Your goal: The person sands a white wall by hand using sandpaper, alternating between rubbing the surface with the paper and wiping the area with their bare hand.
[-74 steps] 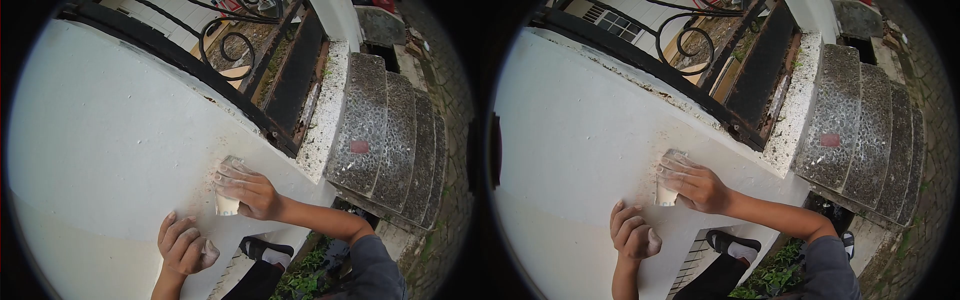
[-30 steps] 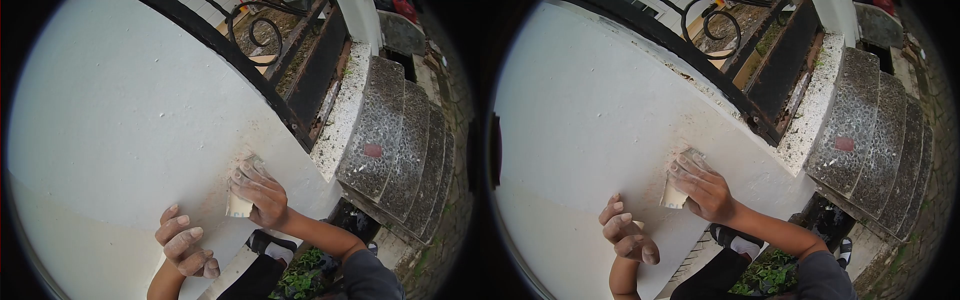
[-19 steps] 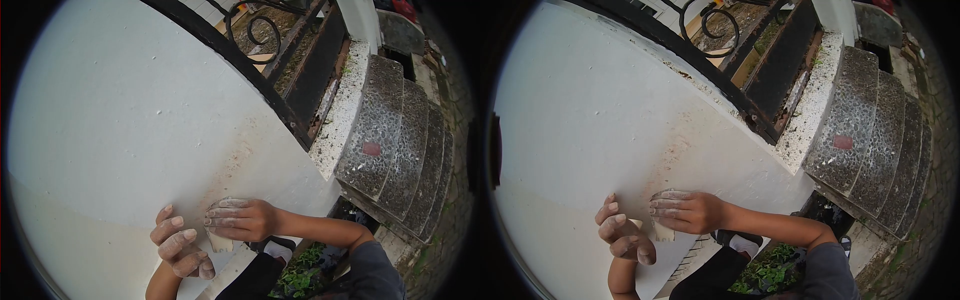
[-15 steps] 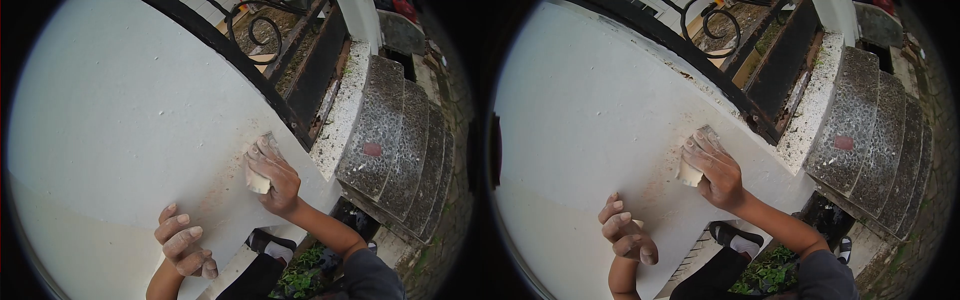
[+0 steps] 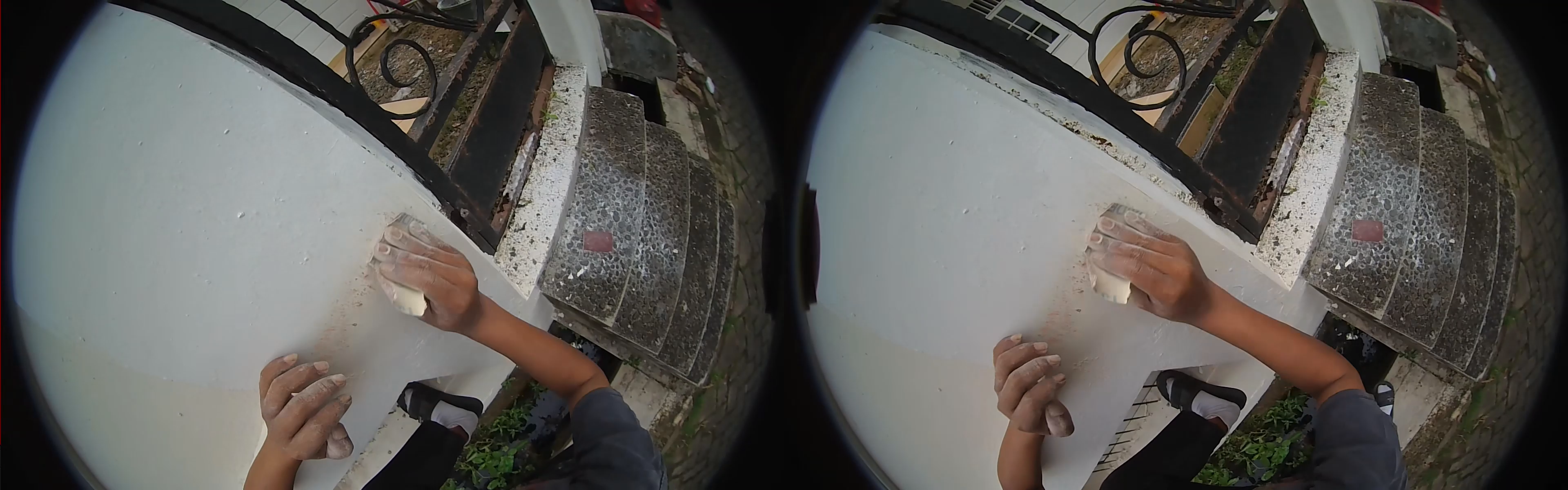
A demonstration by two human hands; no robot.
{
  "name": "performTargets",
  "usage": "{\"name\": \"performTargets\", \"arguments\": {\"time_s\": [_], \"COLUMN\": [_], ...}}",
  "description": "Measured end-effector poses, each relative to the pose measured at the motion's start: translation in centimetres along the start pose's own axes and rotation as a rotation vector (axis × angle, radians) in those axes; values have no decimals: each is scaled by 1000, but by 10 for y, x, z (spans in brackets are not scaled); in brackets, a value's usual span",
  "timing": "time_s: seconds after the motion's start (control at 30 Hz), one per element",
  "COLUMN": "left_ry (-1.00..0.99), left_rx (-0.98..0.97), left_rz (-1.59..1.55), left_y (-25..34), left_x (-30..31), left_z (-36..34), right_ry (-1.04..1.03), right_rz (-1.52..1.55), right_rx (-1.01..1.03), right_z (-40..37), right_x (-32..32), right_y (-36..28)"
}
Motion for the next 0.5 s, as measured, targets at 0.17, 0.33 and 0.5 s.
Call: {"name": "performTargets", "arguments": {"time_s": [0.17,0.33,0.5], "left_ry": [-58,-119,-451], "left_rx": [-2,-6,29], "left_rz": [63,230,719], "left_y": [2,-2,5], "left_x": [-2,-2,-18], "left_z": [5,-12,-32], "right_ry": [-242,-65,-73], "right_rz": [192,113,90], "right_rx": [258,62,106], "right_z": [-13,15,14], "right_x": [-29,-5,-6], "right_y": [-49,-15,-11]}}
Point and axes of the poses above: each hand's wrist, its own z-axis towards the middle knuckle, its own x-axis out of the back of the hand, y = z × x, the point moved 7 cm from there along z, towards the middle knuckle, and after that the axes turned 7 degrees about x, right-handed, at the moved point
